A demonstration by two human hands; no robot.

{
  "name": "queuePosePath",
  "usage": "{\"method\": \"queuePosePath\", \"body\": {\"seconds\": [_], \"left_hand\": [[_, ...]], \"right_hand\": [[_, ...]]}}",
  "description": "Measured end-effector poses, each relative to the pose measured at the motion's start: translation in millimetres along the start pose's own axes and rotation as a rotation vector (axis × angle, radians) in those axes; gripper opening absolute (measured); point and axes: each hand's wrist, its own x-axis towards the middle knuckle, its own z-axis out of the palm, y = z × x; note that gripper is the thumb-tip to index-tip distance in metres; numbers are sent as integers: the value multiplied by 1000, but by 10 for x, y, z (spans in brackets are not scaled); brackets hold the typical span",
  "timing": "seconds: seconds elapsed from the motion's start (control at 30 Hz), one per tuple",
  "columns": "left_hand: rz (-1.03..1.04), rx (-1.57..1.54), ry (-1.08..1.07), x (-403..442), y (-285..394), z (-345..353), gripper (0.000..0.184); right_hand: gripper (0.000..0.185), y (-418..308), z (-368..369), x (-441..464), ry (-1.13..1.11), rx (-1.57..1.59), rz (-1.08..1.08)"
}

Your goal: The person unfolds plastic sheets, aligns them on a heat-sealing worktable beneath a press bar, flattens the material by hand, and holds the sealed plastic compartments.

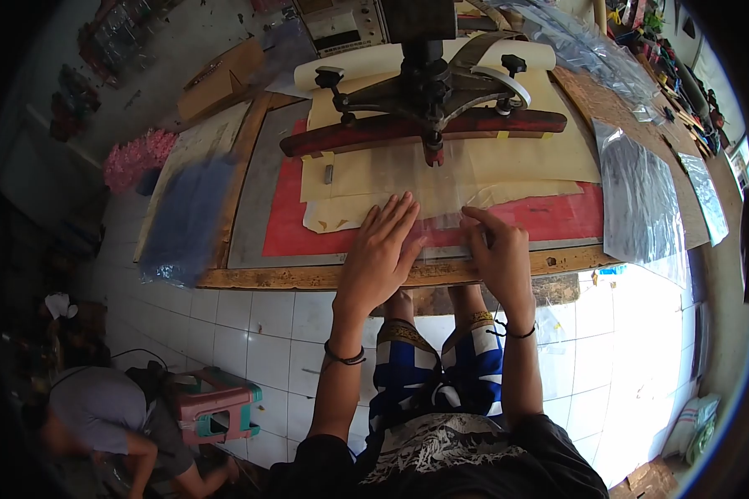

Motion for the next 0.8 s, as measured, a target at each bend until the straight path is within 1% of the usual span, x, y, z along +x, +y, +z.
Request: {"method": "queuePosePath", "body": {"seconds": [0.2,0.3,0.4,0.5,0.7,0.8], "left_hand": [[0,3,2,9,-10,1,53],[-1,0,0,-6,5,5,53],[4,2,3,-6,-9,5,53],[2,0,5,-7,-13,11,53],[1,-1,4,-15,-23,26,53],[15,-7,12,-17,-28,26,53]], "right_hand": [[24,-27,-21,0,-5,-25,2],[24,23,-2,-4,21,-16,-52],[24,-35,-32,-19,2,-12,16],[23,28,6,-18,33,-10,-37],[23,9,-13,-23,26,-48,-46],[23,26,3,-23,35,1,-46]]}}
